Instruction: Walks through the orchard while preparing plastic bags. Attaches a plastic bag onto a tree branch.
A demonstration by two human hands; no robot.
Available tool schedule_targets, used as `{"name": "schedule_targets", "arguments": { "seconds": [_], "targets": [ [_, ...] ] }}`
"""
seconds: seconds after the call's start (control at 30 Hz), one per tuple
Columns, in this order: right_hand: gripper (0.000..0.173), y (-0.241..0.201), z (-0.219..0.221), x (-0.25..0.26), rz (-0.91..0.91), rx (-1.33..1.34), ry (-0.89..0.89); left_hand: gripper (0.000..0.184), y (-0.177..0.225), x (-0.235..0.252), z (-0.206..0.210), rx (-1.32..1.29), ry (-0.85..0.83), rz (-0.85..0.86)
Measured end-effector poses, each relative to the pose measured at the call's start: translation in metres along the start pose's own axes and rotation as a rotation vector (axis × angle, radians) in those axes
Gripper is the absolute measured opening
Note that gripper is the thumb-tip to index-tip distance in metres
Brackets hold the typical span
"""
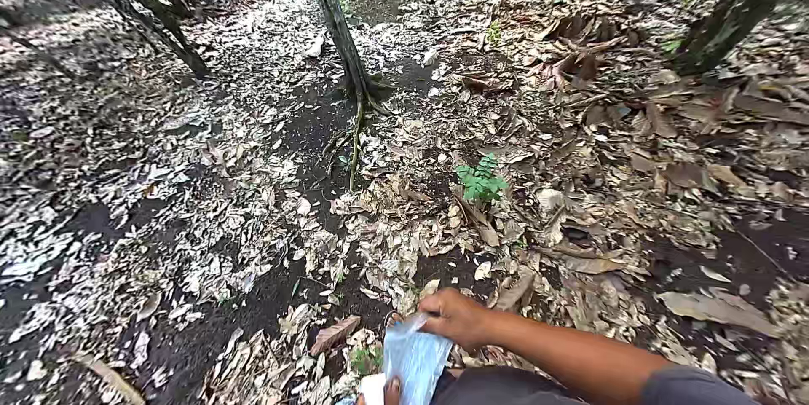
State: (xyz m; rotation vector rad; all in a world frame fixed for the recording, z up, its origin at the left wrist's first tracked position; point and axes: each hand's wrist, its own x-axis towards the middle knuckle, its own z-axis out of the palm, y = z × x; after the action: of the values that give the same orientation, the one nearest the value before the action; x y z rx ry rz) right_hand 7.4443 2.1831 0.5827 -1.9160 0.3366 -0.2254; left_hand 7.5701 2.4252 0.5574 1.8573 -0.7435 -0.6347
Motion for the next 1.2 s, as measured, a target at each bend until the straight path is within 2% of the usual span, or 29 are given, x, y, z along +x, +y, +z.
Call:
{"name": "schedule_targets", "arguments": {
  "seconds": [0.17, 0.27, 0.43, 0.57, 0.63, 0.7, 0.8, 0.9, 0.97, 1.07, 1.13, 1.2],
  "targets": [
    [0.022, 0.006, -0.059, 0.153, 0.011, -0.002, 0.351, 0.023, -0.056, 0.173, -0.044, -0.089, -0.012, 0.004],
    [0.018, -0.019, -0.105, 0.236, 0.106, 0.034, 0.575, 0.034, -0.072, 0.277, -0.086, -0.02, -0.004, -0.124],
    [0.015, -0.033, -0.173, 0.328, 0.096, 0.096, 0.712, 0.034, -0.066, 0.432, -0.163, 0.052, 0.071, -0.153],
    [0.015, -0.011, -0.211, 0.377, 0.065, 0.168, 0.733, 0.025, -0.037, 0.548, -0.172, -0.029, 0.155, -0.058],
    [0.014, 0.005, -0.23, 0.406, 0.075, 0.207, 0.741, 0.025, -0.012, 0.609, -0.157, -0.111, 0.149, 0.012],
    [0.013, 0.025, -0.254, 0.436, 0.071, 0.261, 0.734, 0.028, 0.024, 0.671, -0.127, -0.193, 0.064, 0.1],
    [0.013, 0.058, -0.299, 0.486, 0.041, 0.373, 0.691, 0.031, 0.081, 0.768, -0.061, -0.336, -0.174, 0.267],
    [0.014, 0.097, -0.357, 0.546, 0.006, 0.46, 0.653, 0.035, 0.136, 0.862, 0.021, -0.45, -0.47, 0.378],
    [0.016, 0.116, -0.406, 0.591, 0.07, 0.492, 0.662, 0.046, 0.174, 0.92, 0.079, -0.435, -0.637, 0.367],
    [0.019, 0.125, -0.47, 0.642, 0.154, 0.522, 0.691, 0.057, 0.223, 0.975, 0.143, -0.466, -0.819, 0.301],
    [0.02, 0.125, -0.513, 0.666, 0.13, 0.507, 0.715, 0.051, 0.254, 1.007, 0.17, -0.551, -0.842, 0.263],
    [0.021, 0.125, -0.554, 0.686, 0.108, 0.45, 0.75, 0.036, 0.281, 1.037, 0.191, -0.629, -0.774, 0.291]
  ]
}}
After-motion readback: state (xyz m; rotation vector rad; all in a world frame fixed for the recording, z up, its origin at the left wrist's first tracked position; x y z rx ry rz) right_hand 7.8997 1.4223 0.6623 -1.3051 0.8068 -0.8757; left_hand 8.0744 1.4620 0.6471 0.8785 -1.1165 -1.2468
